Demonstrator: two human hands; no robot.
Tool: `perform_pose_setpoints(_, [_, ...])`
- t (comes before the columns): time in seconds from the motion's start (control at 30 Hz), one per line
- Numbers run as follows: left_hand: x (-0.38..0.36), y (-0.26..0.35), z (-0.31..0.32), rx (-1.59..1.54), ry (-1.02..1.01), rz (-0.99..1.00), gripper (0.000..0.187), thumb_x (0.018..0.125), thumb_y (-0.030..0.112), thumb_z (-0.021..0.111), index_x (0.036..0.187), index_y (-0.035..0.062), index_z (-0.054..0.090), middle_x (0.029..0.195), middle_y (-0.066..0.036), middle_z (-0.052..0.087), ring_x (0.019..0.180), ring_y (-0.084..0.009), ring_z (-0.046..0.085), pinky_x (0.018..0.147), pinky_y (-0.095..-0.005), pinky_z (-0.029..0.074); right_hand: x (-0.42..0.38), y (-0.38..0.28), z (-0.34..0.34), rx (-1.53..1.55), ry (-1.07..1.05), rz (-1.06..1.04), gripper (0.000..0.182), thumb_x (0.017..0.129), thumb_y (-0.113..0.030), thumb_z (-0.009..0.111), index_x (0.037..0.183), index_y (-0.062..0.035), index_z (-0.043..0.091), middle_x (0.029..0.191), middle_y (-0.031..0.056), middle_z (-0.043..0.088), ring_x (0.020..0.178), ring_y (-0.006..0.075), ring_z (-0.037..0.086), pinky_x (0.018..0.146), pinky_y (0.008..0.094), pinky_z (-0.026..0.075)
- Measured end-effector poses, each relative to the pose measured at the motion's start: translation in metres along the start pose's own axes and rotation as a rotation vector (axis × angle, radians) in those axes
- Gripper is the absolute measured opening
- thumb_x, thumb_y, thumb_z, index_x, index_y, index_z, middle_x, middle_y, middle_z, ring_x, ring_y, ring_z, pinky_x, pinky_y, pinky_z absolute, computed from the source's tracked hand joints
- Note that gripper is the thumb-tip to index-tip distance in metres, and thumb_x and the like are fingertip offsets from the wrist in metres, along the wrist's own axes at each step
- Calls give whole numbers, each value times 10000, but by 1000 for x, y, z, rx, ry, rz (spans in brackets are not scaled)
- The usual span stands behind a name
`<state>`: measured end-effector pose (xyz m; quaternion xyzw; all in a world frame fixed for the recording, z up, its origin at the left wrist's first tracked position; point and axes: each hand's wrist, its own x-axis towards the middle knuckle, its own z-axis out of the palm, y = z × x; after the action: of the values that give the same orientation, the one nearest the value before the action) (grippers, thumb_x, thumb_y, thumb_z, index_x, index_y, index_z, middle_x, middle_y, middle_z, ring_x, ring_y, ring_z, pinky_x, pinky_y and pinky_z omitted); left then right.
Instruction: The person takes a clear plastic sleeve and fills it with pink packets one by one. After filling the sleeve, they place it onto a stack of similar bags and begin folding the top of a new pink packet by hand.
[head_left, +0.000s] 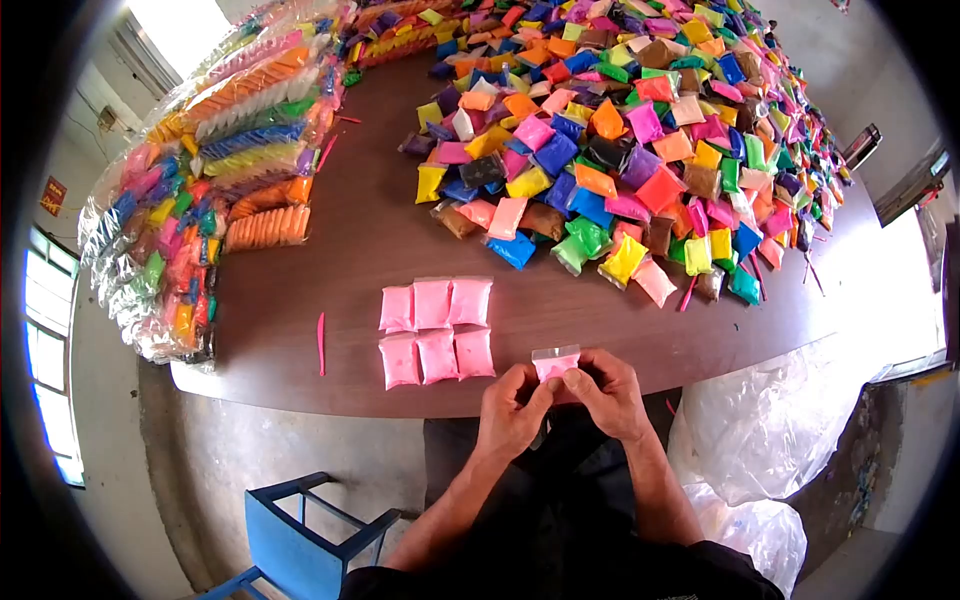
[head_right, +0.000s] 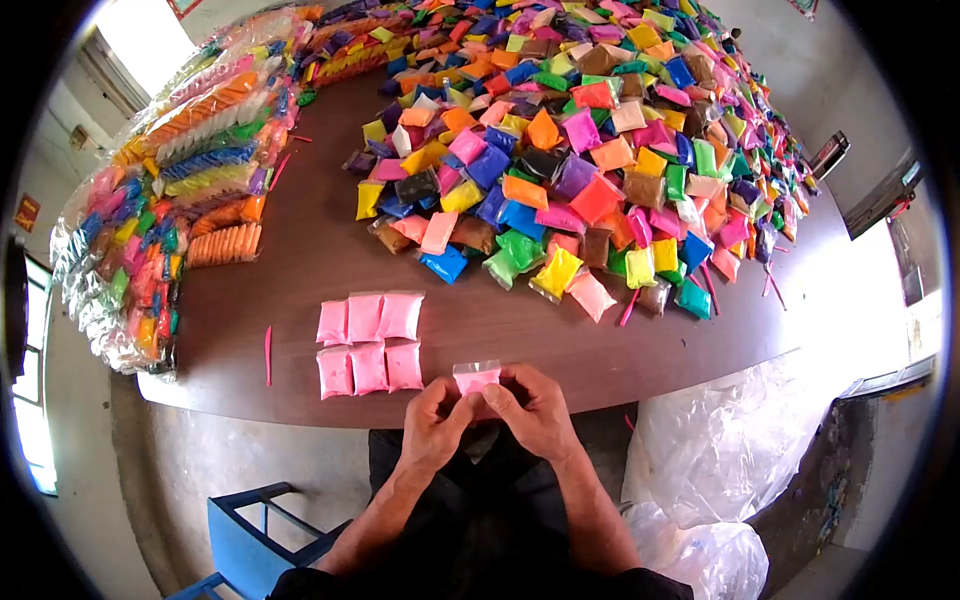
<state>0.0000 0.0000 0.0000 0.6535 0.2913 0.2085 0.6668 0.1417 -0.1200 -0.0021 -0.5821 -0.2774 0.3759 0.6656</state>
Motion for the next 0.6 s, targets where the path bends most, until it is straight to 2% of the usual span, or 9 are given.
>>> perform_pose_setpoints(0.07, [0,2,2,-2,61,117,221,1035,182,781,1037,-24,703,827,-9,691,759,-57,579,649,-249,481,0,-2,1,-140,2,-71,251,1056,-169,743,1225,15,714,991,31,727,894,95,642,817,274,550])
perform_pose_setpoints(0.2, [0,0,7,-15,89,160,239,1035,200,788,1043,-25,707,840,-6,692,736,-46,572,623,-239,461,0,-3,0,-167,21,-61,221,1059,-154,735,1187,26,723,972,23,721,886,87,633,801,269,544])
perform_pose_setpoints(0.27, [-1,16,2,-47,-33,-29,215,1044,178,769,982,-4,672,840,35,655,765,-25,544,636,-220,445,0,2,0,-87,76,-50,206,1059,-154,732,1153,29,731,954,25,713,884,85,627,792,275,540])
perform_pose_setpoints(0.4, [0,18,4,-171,-14,-37,237,1050,206,767,979,0,673,826,34,649,759,-24,536,626,-226,437,0,-1,-1,-119,92,-43,215,1053,-169,742,1136,29,736,944,29,710,883,91,624,790,283,538])
perform_pose_setpoints(0.5, [1,12,3,-63,6,-11,251,1054,217,759,975,-4,667,810,31,642,747,-29,532,619,-232,439,0,1,-2,-193,50,-70,224,1047,-173,744,1150,26,733,945,30,710,872,96,620,785,284,535])
perform_pose_setpoints(0.57, [1,5,4,61,70,120,243,1057,207,764,1025,-24,694,799,0,670,720,-42,571,599,-243,460,0,-5,-1,-174,21,-23,228,1040,-177,741,1153,20,730,945,30,708,862,100,616,781,280,531])
perform_pose_setpoints(0.6, [1,2,4,61,71,119,243,1057,207,764,1025,-24,694,799,0,670,720,-42,571,599,-243,460,0,-7,0,-174,19,-22,228,1040,-177,741,1153,20,730,945,30,708,862,100,616,781,280,531])
